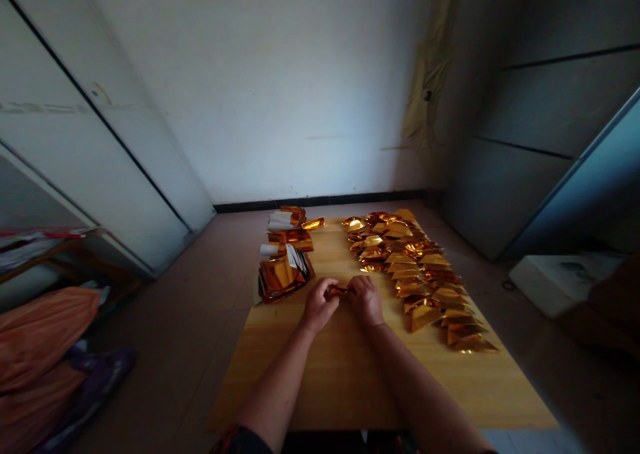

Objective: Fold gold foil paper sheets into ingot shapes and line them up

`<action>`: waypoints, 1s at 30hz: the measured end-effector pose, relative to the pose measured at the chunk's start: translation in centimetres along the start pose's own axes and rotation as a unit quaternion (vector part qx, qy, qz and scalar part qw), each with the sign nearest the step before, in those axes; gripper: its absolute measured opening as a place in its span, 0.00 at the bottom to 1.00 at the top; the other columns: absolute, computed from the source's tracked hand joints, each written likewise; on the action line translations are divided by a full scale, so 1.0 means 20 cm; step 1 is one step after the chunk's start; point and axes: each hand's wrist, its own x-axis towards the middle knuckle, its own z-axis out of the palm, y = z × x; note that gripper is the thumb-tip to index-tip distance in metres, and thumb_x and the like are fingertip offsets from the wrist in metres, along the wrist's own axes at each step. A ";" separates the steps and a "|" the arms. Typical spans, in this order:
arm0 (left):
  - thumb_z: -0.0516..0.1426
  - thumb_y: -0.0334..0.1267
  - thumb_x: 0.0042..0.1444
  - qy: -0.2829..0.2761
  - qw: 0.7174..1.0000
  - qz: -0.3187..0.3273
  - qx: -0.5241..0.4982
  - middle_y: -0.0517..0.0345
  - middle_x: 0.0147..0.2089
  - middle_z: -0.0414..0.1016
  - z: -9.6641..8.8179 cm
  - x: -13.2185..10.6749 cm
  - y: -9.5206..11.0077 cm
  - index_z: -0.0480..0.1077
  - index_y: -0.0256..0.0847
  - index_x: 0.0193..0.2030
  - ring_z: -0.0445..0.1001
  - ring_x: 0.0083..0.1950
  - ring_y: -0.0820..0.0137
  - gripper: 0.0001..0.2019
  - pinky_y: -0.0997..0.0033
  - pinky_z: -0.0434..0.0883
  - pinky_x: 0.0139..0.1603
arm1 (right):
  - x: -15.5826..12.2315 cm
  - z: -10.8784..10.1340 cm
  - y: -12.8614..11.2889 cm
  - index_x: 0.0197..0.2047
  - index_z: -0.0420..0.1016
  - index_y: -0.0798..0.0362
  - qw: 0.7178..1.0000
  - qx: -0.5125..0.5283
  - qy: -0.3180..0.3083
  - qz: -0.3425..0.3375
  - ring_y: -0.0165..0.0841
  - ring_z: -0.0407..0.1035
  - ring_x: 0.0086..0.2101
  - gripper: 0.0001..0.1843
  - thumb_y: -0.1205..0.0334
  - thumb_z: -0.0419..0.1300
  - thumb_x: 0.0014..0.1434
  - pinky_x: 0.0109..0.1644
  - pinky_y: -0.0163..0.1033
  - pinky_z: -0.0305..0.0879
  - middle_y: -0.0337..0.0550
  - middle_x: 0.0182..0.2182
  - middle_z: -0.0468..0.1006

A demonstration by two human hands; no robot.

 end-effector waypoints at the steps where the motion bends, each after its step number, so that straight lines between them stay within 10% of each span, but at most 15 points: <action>1: 0.55 0.26 0.40 -0.001 1.000 0.000 0.001 0.57 0.38 0.76 -0.01 0.00 -0.01 0.72 0.40 0.37 0.73 0.39 0.68 0.15 0.69 0.69 0.44 | 0.00 0.00 -0.01 0.26 0.71 0.52 1.000 -0.020 -0.009 -0.003 0.35 0.62 0.34 0.11 0.76 0.52 0.51 0.38 0.36 0.55 0.43 0.29 0.73; 30: 0.51 0.19 0.44 0.004 0.979 0.099 0.178 0.53 0.41 0.74 0.05 0.00 -0.12 0.72 0.42 0.42 0.72 0.45 0.65 0.20 0.63 0.69 0.50 | -0.04 -0.06 -0.10 0.37 0.74 0.50 0.976 -0.167 -0.130 -0.060 0.36 0.65 0.36 0.07 0.63 0.54 0.61 0.37 0.38 0.51 0.44 0.34 0.76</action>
